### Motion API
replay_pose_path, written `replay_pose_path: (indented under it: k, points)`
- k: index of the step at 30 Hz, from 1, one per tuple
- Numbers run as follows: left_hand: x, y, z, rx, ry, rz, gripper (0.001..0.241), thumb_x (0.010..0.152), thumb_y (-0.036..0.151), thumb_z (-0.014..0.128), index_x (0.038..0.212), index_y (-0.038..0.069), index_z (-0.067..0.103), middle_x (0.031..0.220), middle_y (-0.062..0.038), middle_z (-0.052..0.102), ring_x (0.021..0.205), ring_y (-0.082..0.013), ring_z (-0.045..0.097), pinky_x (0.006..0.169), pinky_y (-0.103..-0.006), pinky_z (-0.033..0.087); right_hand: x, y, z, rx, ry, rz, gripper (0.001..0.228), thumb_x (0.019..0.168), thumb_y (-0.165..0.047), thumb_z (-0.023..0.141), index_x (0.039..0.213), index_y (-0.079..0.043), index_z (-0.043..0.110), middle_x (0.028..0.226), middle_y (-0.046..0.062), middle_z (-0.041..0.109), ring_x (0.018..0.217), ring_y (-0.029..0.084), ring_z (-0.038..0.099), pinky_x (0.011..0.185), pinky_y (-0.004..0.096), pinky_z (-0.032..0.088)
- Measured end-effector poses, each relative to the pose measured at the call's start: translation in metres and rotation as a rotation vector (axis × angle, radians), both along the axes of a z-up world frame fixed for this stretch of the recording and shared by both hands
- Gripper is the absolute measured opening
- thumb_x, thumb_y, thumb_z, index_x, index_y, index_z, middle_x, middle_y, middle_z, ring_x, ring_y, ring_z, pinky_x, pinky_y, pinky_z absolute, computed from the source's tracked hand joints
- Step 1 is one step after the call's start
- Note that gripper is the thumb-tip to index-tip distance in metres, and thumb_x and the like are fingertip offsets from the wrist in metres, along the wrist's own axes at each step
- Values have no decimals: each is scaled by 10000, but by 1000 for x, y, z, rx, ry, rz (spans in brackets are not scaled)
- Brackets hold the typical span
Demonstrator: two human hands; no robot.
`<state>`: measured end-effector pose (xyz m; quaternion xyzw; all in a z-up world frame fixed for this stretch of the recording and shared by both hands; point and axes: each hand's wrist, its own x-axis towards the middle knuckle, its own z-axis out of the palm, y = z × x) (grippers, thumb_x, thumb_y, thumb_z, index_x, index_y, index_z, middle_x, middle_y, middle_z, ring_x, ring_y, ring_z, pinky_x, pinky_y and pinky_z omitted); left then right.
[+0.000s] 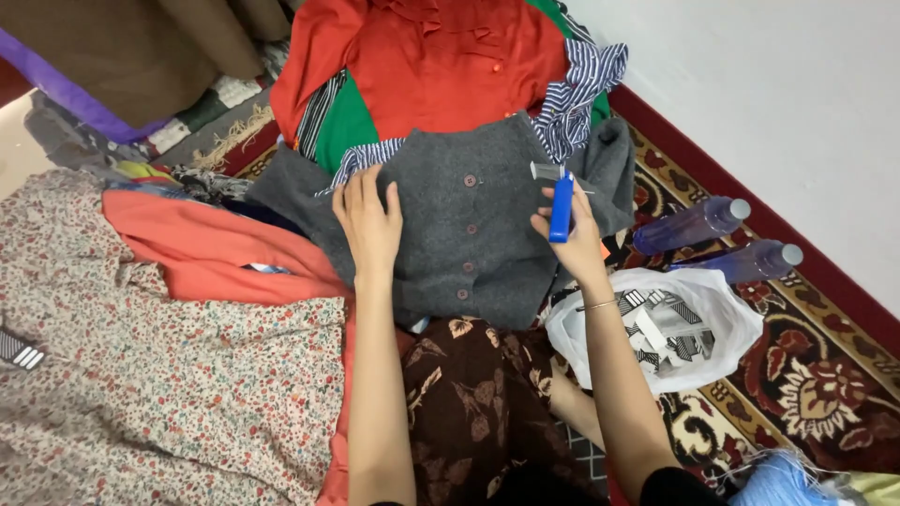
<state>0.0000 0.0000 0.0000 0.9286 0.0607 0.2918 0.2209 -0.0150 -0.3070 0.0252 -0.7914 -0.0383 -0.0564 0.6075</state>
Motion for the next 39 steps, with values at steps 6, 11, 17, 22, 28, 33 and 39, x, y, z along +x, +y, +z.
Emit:
replay_pose_path:
  k: [6,11,17,22,28,33,39]
  points:
    - [3,10,-31,-10,74,150,374,933,428,756,1180,164,663,989,-57,583,970,-280,637,887,-482,436,6,1,-10,-1,52,-18,498,869,-183,836,1286,14,649,1646,289,172,1082,373,692,1006,487,536]
    - [-8,12,-35,-122,139,110,330,966,444,728,1121,156,684,957,-38,592,930,-260,651,850,-444,437,8,1,-24,-119,122,-47,546,843,-335,828,1300,-86,662,1634,246,239,1225,426,569,1096,524,431]
    - [-24,21,-55,-357,156,33,296,964,439,733,1013,152,683,939,-31,630,935,-274,669,846,-453,442,12,-15,-65,-301,185,-32,599,819,-489,826,1304,-171,678,1428,180,502,1352,416,503,1173,527,328]
    - [-51,19,-55,-379,90,-44,252,1000,381,707,897,186,585,909,20,606,977,-217,646,928,-417,396,-5,-33,-73,-285,209,-55,597,825,-575,827,1303,-243,695,1353,74,555,1293,325,562,1136,474,365]
    - [-87,21,-65,-348,212,147,334,953,505,720,945,180,643,797,-135,682,1010,-361,641,985,-415,424,-39,-44,-64,-264,298,-111,481,833,-468,841,1241,-242,726,1279,127,621,1270,365,573,1095,498,415]
    - [-110,17,-78,-165,324,131,439,947,558,676,762,163,635,660,-114,697,792,-407,691,877,-453,422,-61,-42,-76,-296,333,-84,507,808,-429,847,1220,-156,731,1287,207,619,1269,432,564,1076,540,427]
    - [-121,22,-70,-254,535,49,425,1008,558,566,908,151,638,790,-114,758,877,-386,735,1027,-496,367,-75,-39,-77,-261,250,-85,527,817,-388,837,1238,-100,706,1328,220,577,1308,455,516,1127,546,373]
